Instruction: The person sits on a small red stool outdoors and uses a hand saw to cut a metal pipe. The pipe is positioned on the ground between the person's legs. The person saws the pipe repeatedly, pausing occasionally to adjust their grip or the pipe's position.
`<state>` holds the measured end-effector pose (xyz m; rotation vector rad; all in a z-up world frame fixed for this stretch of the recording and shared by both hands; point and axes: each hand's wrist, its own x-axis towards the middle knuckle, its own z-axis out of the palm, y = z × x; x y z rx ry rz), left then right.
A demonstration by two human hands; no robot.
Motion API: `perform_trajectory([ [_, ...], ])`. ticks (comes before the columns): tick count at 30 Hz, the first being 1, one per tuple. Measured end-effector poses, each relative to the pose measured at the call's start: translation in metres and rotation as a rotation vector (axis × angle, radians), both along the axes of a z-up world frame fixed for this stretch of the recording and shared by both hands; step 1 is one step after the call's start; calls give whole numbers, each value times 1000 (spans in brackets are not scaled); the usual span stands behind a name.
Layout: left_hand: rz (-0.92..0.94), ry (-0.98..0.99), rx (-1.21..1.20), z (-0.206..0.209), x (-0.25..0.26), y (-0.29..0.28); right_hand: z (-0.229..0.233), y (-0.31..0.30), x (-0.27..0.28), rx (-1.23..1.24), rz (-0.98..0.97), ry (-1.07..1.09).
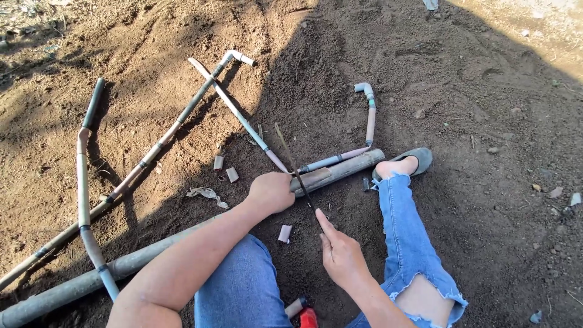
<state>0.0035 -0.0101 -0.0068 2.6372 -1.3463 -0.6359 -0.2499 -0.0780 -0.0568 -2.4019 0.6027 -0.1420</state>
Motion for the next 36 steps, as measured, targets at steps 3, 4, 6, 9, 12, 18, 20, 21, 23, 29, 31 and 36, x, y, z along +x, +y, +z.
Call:
perform_trajectory([
  [3, 206, 112, 85, 8, 10, 7, 0, 11, -7, 43, 7, 71],
  [4, 212, 98, 87, -2, 21, 10, -1, 13, -9, 53, 26, 101],
  [6, 212, 84, 93, -7, 27, 11, -1, 13, -8, 67, 39, 131],
  [9, 114, 59, 63, 2, -5, 9, -3, 6, -15, 44, 27, 153],
  [12, -11, 56, 78, 8, -19, -1, -11, -1, -4, -31, -3, -88],
  [18, 202, 88, 37, 0, 19, 3, -8, 6, -10, -9, 33, -56],
  [20, 198, 64, 32, -24, 20, 8, -8, 13, -19, 53, 36, 49],
  [21, 194, 67, 39, -11, 9, 6, -10, 10, -15, 59, 31, 53],
  [23, -13, 44, 143, 16, -16, 4, -11, 0, -11, 0, 6, -93],
  [29, 38, 42, 61, 10, -5, -2, -7, 2, -4, -28, 7, -77],
  [31, 136, 46, 16, -10, 18, 9, 0, 14, -14, 22, 14, -17],
  [36, 205, 38, -13, -15, 12, 10, -7, 10, -21, 29, 49, 13],
])
